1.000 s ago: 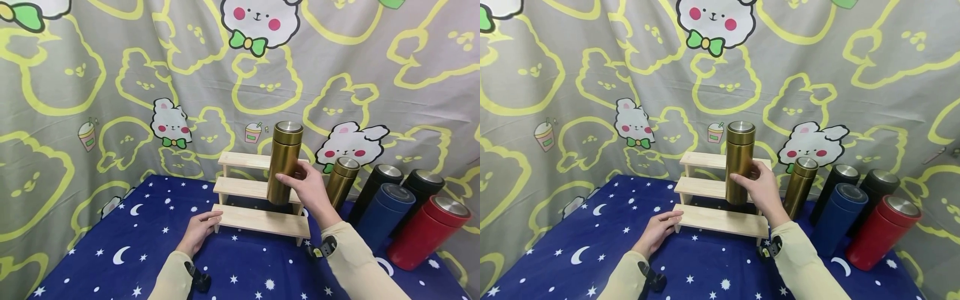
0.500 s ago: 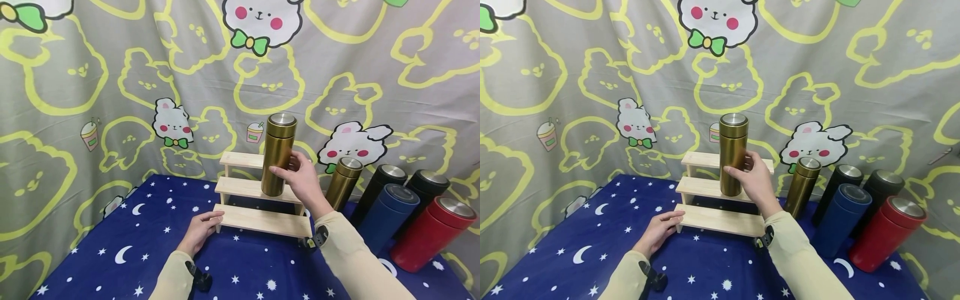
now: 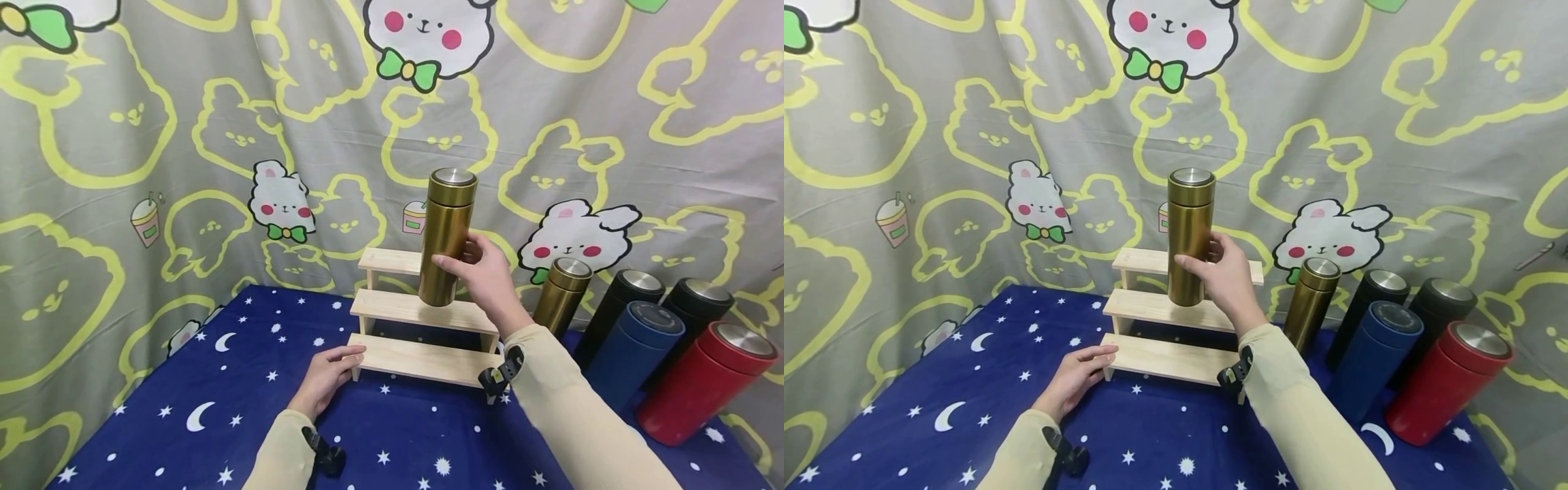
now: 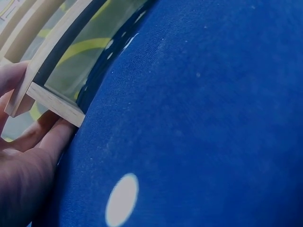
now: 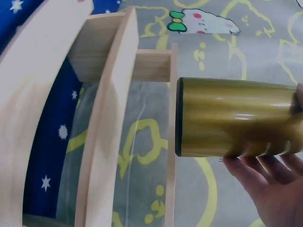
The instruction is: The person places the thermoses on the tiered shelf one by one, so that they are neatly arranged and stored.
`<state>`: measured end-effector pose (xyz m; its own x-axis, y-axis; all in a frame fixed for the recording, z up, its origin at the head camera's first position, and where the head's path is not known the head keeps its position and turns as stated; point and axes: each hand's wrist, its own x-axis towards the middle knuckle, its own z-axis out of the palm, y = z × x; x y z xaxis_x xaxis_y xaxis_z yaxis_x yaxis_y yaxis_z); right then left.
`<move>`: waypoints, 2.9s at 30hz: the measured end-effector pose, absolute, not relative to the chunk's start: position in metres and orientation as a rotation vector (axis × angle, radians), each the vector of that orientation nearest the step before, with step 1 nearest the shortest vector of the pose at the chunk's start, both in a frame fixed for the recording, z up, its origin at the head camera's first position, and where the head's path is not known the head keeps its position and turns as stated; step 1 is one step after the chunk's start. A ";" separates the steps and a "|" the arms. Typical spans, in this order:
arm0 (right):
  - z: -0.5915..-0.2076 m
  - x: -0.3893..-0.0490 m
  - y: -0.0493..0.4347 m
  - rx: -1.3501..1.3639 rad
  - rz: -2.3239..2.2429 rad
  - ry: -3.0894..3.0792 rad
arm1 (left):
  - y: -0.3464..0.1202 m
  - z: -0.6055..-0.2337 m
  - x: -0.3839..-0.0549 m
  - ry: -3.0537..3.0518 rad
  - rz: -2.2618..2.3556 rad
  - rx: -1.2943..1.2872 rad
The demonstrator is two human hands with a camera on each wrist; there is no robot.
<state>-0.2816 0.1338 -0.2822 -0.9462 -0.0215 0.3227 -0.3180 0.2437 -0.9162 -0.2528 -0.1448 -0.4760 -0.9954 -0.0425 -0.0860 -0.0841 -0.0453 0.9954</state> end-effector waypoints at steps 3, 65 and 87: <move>-0.279 -0.286 0.132 0.308 1.791 -2.269 | -0.144 -0.477 -0.253 2.140 2.263 -0.138; -0.269 -0.357 0.084 0.247 1.893 -2.116 | -0.146 -0.476 -0.251 2.141 2.270 -0.079; -0.282 -0.359 0.093 0.315 1.838 -2.154 | -0.147 -0.480 -0.251 2.172 2.230 -0.088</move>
